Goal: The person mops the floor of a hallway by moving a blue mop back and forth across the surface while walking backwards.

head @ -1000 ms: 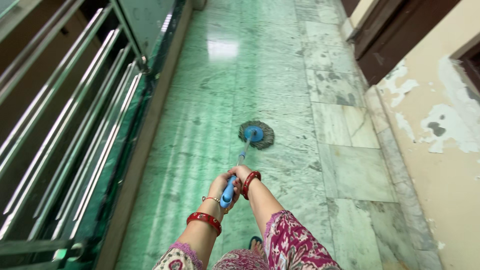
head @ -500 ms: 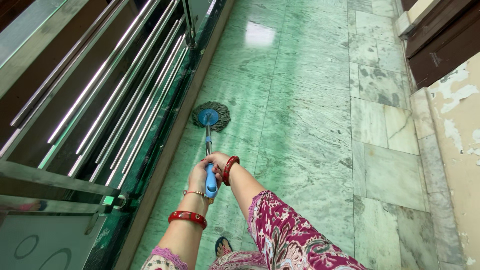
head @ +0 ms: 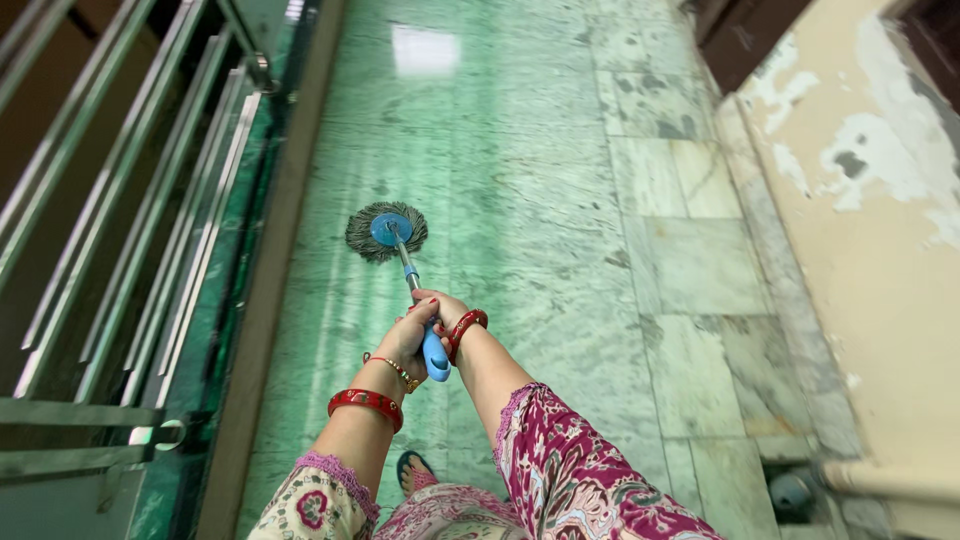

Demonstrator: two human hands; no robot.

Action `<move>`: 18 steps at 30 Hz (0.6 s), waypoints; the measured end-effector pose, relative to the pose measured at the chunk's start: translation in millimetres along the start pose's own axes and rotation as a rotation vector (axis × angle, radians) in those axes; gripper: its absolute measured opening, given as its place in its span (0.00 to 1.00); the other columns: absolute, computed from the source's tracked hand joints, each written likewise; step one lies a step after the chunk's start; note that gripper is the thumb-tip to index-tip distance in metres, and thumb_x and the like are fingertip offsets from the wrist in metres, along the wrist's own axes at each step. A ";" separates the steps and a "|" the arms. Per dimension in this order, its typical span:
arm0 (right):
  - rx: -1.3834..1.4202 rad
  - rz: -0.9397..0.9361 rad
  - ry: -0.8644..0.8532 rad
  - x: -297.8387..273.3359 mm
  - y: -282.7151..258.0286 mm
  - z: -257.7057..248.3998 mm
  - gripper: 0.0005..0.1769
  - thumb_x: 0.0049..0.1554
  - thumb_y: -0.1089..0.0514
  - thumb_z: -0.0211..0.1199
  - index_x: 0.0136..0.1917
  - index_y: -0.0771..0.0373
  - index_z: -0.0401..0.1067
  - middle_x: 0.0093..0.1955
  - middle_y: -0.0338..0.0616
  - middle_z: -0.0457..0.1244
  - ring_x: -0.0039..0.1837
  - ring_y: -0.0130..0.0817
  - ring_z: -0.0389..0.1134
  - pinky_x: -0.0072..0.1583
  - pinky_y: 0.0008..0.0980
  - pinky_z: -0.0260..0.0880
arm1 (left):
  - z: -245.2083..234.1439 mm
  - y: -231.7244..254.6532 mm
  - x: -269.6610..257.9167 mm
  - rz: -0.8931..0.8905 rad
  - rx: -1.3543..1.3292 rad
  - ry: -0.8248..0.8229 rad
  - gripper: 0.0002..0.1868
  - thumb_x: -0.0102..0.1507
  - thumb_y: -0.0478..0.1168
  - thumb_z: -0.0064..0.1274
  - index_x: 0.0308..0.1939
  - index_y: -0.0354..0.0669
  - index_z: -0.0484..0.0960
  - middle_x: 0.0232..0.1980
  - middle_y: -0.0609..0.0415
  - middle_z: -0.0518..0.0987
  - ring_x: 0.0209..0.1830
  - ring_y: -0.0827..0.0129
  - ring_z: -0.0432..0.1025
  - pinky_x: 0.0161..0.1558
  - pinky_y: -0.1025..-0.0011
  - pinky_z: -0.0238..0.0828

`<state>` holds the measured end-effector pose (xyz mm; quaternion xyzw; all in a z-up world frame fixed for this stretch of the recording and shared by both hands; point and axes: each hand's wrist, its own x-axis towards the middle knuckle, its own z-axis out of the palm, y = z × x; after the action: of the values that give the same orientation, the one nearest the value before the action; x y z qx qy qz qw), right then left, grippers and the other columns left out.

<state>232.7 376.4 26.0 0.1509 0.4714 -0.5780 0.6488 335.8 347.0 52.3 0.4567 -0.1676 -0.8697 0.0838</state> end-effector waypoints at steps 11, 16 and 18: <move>0.048 -0.306 0.177 -71.6 -17.9 -210.9 0.24 0.65 0.54 0.50 0.72 0.53 0.68 0.50 0.43 0.68 0.37 0.26 0.68 0.30 0.20 0.63 | 114.1 -155.2 16.1 -0.155 0.272 -0.120 0.13 0.66 0.52 0.53 0.39 0.54 0.67 0.20 0.62 0.69 0.14 0.73 0.64 0.19 0.74 0.66; 0.007 -0.392 0.368 -105.1 -21.3 -289.2 0.24 0.61 0.53 0.52 0.69 0.51 0.72 0.48 0.38 0.68 0.32 0.21 0.57 0.26 0.18 0.53 | 154.7 -222.1 43.8 -0.283 0.297 -0.208 0.15 0.70 0.54 0.48 0.41 0.50 0.67 0.20 0.62 0.68 0.13 0.76 0.63 0.16 0.76 0.66; 0.005 -0.424 0.393 -113.6 -21.7 -317.1 0.25 0.60 0.54 0.53 0.70 0.50 0.72 0.47 0.37 0.67 0.31 0.21 0.56 0.26 0.19 0.54 | 167.7 -245.6 48.8 -0.302 0.389 -0.178 0.17 0.70 0.55 0.46 0.39 0.47 0.66 0.19 0.61 0.68 0.12 0.74 0.63 0.15 0.75 0.66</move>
<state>87.4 674.1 -38.8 0.1596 0.6077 -0.6614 0.4096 171.9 596.9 12.9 0.4056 -0.2684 -0.8605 -0.1516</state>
